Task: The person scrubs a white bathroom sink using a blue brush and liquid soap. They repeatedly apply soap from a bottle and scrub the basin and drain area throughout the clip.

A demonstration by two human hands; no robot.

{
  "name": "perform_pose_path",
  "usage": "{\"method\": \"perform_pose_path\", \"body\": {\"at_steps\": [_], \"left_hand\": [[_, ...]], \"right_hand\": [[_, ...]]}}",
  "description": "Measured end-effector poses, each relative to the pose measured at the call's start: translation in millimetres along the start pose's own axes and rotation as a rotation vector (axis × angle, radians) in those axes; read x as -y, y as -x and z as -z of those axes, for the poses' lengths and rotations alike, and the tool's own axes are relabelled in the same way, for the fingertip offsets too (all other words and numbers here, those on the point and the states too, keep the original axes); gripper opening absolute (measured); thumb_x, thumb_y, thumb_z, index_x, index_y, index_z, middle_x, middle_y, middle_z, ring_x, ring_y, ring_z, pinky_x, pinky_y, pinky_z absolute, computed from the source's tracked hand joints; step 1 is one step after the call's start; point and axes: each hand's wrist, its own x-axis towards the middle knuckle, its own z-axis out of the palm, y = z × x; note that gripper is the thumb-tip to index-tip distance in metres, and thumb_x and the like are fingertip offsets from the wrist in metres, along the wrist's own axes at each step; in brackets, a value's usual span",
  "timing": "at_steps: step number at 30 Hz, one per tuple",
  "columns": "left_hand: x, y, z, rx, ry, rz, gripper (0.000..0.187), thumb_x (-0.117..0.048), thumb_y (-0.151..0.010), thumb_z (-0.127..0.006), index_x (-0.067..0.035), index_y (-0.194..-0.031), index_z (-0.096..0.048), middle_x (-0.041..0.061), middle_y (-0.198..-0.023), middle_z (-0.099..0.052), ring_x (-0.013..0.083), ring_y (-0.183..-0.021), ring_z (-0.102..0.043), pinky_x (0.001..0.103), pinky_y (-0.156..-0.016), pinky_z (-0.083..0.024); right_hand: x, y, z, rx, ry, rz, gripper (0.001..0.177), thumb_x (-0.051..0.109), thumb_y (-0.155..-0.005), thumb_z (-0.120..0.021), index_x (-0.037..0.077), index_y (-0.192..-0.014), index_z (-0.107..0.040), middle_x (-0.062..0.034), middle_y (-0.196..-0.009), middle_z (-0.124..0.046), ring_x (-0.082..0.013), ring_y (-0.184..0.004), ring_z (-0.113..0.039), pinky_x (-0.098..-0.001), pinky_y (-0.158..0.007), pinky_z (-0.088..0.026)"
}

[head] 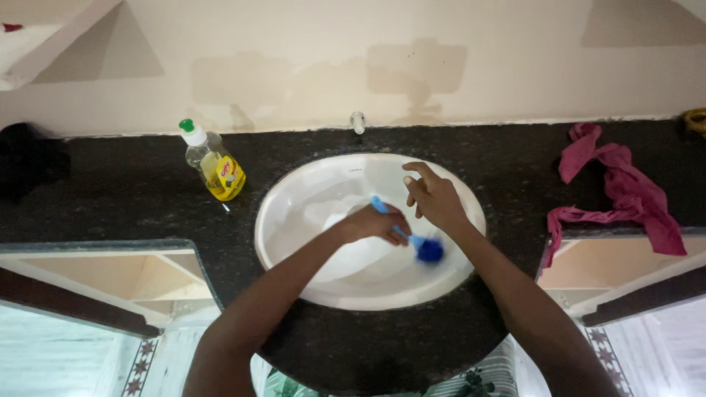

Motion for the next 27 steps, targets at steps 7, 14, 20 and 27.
{"method": "perform_pose_path", "body": {"at_steps": [7,14,20,27], "left_hand": [[10,-2,-8,-0.201,-0.567,-0.568,0.028,-0.006,-0.091,-0.055,0.004,-0.112,-0.071,0.02,-0.105,-0.076,0.0282,-0.098,-0.074,0.04,-0.085,-0.06],[24,-23,8,-0.688,-1.477,0.117,0.015,-0.007,-0.09,-0.064,-0.007,-0.092,-0.079,0.016,-0.094,-0.076,0.0322,-0.092,-0.074,0.045,-0.071,-0.06],[3,9,13,-0.482,-1.434,0.21,0.021,-0.021,-0.087,-0.067,-0.003,-0.09,-0.079,0.018,-0.095,-0.076,0.0322,-0.091,-0.075,0.043,-0.076,-0.061],[5,-12,-17,-0.17,-0.861,-0.346,0.023,-0.015,-0.081,-0.063,-0.002,-0.096,-0.075,0.019,-0.097,-0.075,0.035,-0.087,-0.074,0.045,-0.079,-0.059]], "right_hand": [[2,3,0,0.023,-0.011,-0.025,0.036,0.03,-0.101,-0.057,0.016,-0.134,-0.06,-0.0052,-0.066,-0.07,-0.0113,-0.048,-0.065,-0.0295,-0.049,-0.054],[8,5,2,0.014,0.074,-0.033,0.036,0.032,-0.103,-0.056,0.016,-0.134,-0.06,-0.0041,-0.066,-0.069,-0.0132,-0.048,-0.062,-0.0309,-0.051,-0.052],[8,7,1,0.026,0.09,-0.016,0.037,0.033,-0.103,-0.055,0.014,-0.134,-0.061,-0.0044,-0.066,-0.069,-0.0131,-0.048,-0.062,-0.0325,-0.05,-0.052],[2,2,5,-0.031,0.148,0.082,0.036,0.032,-0.102,-0.057,0.015,-0.133,-0.062,-0.0033,-0.068,-0.072,-0.0101,-0.053,-0.066,-0.0316,-0.052,-0.053]]}}
